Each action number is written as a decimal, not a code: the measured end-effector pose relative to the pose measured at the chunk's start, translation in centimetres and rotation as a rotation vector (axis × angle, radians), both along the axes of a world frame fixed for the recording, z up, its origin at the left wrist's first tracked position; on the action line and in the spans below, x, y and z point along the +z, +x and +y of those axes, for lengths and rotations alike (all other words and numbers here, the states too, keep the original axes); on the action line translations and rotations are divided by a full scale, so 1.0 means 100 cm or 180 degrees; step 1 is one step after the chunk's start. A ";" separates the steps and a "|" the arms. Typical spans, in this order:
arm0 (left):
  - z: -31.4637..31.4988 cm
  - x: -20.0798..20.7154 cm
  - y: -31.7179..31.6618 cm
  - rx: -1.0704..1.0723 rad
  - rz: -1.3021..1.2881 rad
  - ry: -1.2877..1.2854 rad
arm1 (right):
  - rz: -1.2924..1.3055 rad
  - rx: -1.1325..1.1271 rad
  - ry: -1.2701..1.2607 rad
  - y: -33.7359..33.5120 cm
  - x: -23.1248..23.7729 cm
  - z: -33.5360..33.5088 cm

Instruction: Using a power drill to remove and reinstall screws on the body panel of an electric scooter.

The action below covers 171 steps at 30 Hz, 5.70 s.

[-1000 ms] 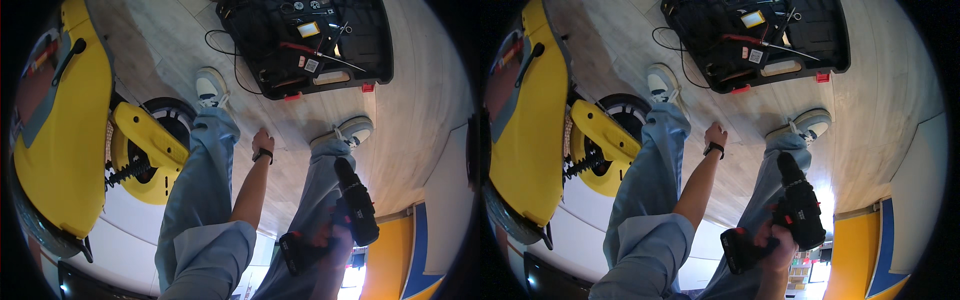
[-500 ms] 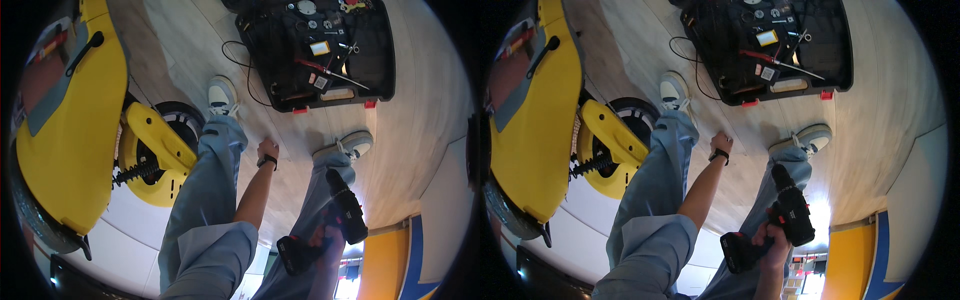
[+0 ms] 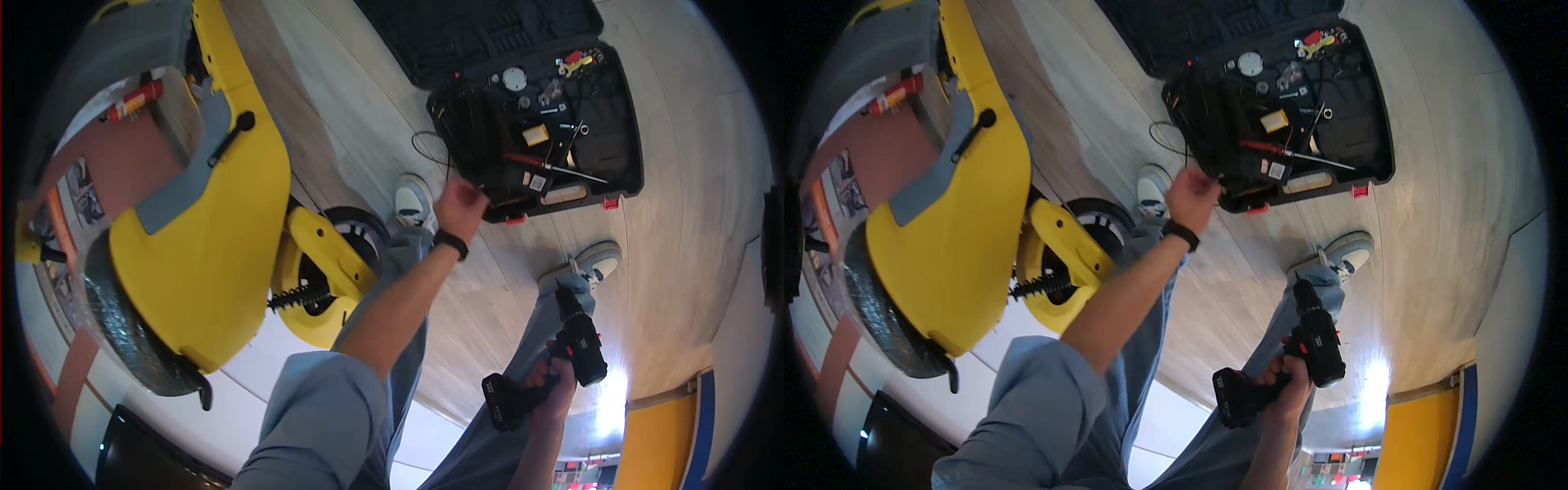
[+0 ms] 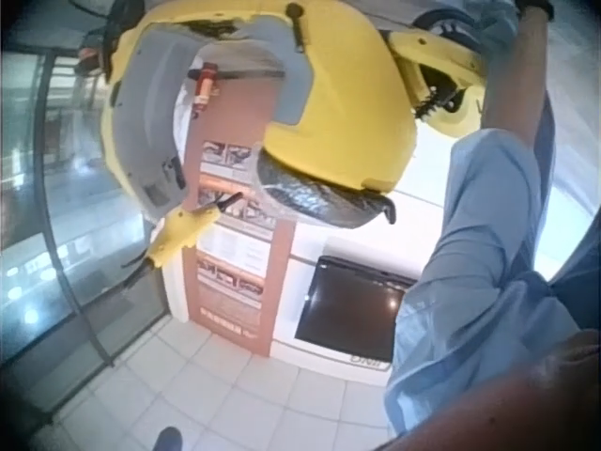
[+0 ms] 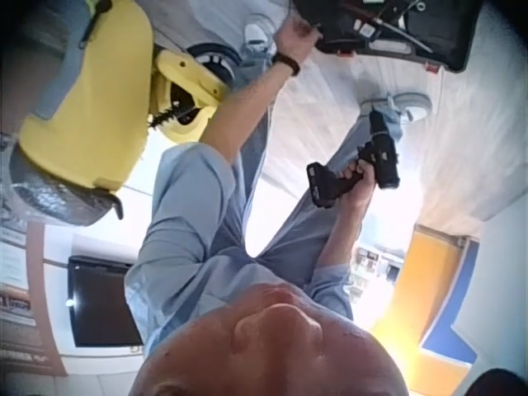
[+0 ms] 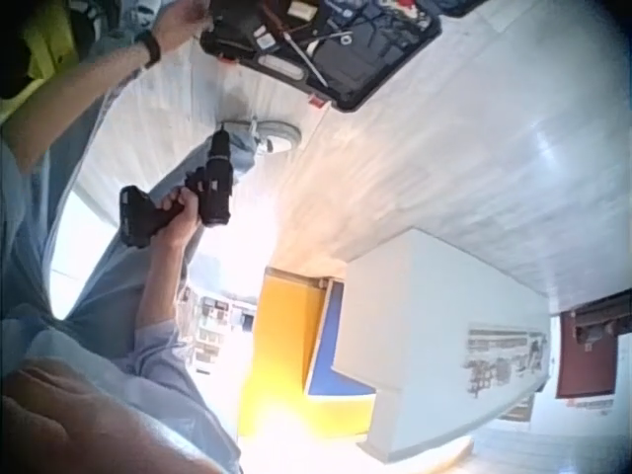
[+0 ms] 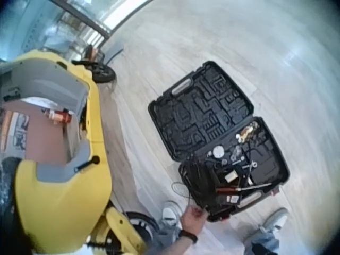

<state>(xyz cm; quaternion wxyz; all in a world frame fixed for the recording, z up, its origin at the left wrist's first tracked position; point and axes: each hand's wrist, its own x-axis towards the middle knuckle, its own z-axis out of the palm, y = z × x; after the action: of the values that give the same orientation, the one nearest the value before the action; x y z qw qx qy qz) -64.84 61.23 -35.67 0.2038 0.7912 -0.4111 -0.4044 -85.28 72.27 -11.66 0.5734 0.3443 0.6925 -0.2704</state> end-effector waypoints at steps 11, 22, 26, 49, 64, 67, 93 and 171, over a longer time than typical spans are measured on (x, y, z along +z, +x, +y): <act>-0.223 -0.028 0.061 0.0921 0.0836 0.0173 | 0.0061 -0.0132 -0.0149 0.013 -0.002 -0.010; -0.168 -0.051 0.044 -0.1158 -0.1700 -0.0327 | -0.0067 -0.0244 0.0148 0.027 -0.006 -0.017; -0.137 -0.062 0.024 -0.1386 -0.1291 -0.0819 | -0.0150 -0.0202 0.0048 0.025 -0.005 -0.024; -0.121 -0.055 0.043 -0.0931 -0.1324 0.0388 | -0.0173 -0.0158 0.0123 0.010 -0.003 -0.026; -0.077 -0.044 0.020 -0.0076 0.1327 0.1206 | -0.0287 -0.0227 0.0158 0.009 -0.004 -0.017; -0.105 -0.034 0.014 0.0067 0.1803 0.1183 | -0.0364 -0.0115 0.0096 0.010 -0.003 -0.019; -0.026 -0.046 0.066 -0.0118 0.1464 0.1784 | -0.0331 -0.0084 0.0025 -0.004 -0.001 0.002; -0.074 0.181 -0.106 -0.0058 0.3642 -0.0408 | -0.0605 -0.0574 -0.0171 -0.025 -0.003 0.036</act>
<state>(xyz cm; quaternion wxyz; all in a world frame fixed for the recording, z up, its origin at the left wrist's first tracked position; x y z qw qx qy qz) -75.47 53.78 -17.57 0.4379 0.4289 -0.2658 -0.7440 -87.83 75.83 -11.98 0.6188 0.4138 0.5938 -0.3054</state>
